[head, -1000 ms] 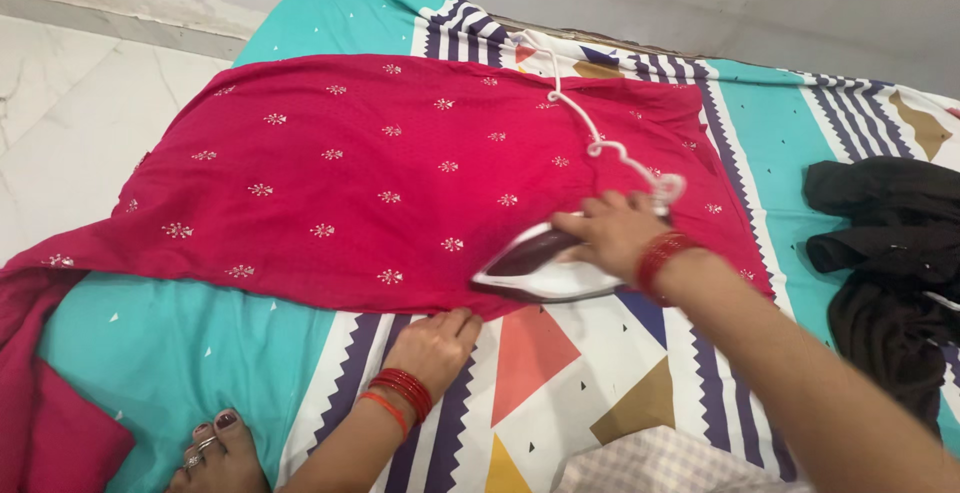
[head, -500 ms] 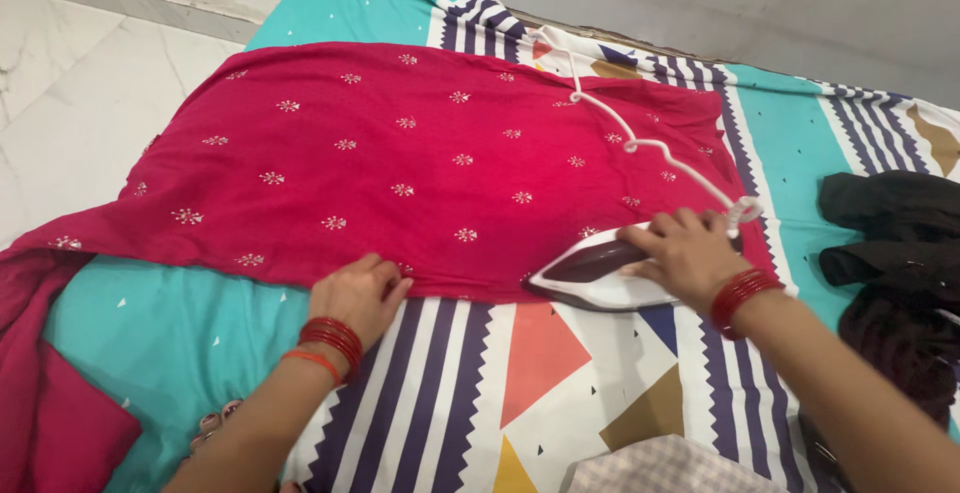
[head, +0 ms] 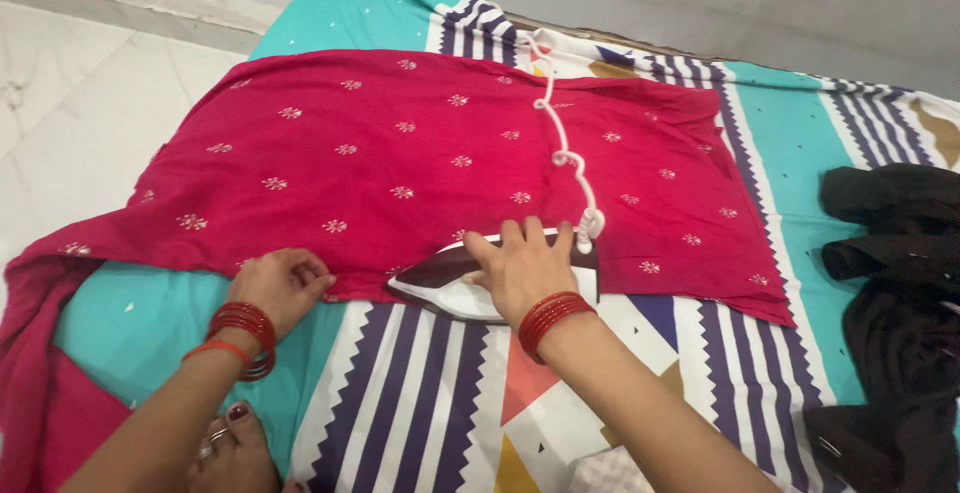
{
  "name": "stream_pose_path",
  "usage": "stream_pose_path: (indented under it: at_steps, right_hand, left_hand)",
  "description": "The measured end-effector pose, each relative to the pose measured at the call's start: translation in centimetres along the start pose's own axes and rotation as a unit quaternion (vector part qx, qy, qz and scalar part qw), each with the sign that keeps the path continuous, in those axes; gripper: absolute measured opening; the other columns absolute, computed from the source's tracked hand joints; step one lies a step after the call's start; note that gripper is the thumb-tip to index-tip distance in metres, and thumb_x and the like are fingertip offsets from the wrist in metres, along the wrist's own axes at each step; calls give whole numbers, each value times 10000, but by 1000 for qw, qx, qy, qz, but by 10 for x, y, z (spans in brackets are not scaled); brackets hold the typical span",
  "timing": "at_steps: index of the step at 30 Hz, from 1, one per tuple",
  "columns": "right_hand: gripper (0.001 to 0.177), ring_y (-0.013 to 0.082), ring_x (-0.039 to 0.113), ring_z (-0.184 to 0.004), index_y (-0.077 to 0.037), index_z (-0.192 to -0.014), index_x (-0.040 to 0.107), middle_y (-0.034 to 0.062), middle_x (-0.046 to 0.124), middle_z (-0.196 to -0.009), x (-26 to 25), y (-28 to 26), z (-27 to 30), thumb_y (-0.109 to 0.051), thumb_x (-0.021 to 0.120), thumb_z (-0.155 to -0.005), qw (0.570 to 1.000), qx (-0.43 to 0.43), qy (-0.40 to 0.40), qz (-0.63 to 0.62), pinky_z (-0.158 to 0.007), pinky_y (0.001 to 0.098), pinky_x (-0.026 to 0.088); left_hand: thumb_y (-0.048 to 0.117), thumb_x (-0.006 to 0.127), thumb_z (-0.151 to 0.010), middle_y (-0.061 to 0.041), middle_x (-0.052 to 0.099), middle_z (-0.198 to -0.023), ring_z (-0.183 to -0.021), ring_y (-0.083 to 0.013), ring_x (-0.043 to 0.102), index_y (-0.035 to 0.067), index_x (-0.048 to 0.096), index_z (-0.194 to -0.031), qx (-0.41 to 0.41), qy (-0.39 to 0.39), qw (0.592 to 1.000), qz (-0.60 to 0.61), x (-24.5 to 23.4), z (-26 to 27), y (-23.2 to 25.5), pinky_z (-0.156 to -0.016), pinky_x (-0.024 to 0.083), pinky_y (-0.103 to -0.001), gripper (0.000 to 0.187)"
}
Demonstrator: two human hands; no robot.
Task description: The person irons a red patterned garment on a bed. They smooth the fabric with their hands, use a white electric iron to press the material, and repeatedly adjust the garment's position to ensure even coverage.
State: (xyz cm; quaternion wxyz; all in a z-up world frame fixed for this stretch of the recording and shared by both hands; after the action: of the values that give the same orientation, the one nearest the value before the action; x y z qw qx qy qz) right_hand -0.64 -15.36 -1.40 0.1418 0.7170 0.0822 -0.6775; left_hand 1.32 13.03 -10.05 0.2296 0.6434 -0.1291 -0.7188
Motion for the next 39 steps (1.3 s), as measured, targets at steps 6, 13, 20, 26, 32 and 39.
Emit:
stream_pose_path:
  at_steps: [6,13,20,26,32,39]
  right_hand:
    - [549,320,509,-1264,-351,-1414,483,98,599,-1260,21,56,7,-596,536,-925,990,18,-119,72,-1015,778,306]
    - [673,285,454,-1414,-387,-1483,409,36,540,-1450,42,250,46,-738,432,-910,952,139,-219,160,-1144,710,257]
    - [699,273,517,-1358,-405,-1450,489,24,602,-1381,88,374,75,-743,513,-839,968,163,-145,122,-1185,618,299]
    - [619,298,486,-1360,-361,-1412,540,40,612,-1341,84,330,60,-677,549,-881,971,192,-124,67,-1177,685,229]
    - [626,341,414,-1355,-375,-1438,477,67,539,-1370,48,191,4,-646,571,-882,982,136,-127,43,-1104,761,179]
    - [500,361,466,-1336,-436,-1407,520,137,571,-1317,14,116,-26,-636,519,-949,989,104,-108,0,-1099,712,273]
  left_hand:
    - [260,788,-829,-12,740,-920,-896,-239,722,181,775,-921,2,-14,996,-84,0,5,17,-812,582,-419,121]
    - [206,764,-779,-80,664,-927,-971,-296,657,135,728,-908,220,69,969,-87,3,21,66,-836,547,-435,151]
    - [186,716,-831,-64,652,-874,-882,-290,638,117,694,-860,283,99,953,-48,25,28,74,-823,515,-439,79]
    - [182,725,-774,-50,620,-782,-830,-252,636,110,669,-828,200,107,973,-34,14,20,40,-794,521,-416,106]
    - [157,726,-766,-53,624,-803,-844,-257,631,106,661,-845,213,106,969,-69,11,26,48,-797,519,-422,115]
    - [151,726,-797,-107,649,-928,-856,-313,617,81,704,-923,406,124,905,-20,63,51,135,-758,496,-453,146]
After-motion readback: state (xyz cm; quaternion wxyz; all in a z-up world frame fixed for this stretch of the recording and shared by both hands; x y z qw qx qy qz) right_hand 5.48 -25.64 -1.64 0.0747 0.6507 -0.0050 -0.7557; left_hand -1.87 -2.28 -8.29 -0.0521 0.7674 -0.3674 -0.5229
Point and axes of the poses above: each hand's wrist, its own z-axis away from the middle knuckle, its own x-axis out of the palm, y = z × x, the point moved 7 cm from there along -z, towards the middle knuckle
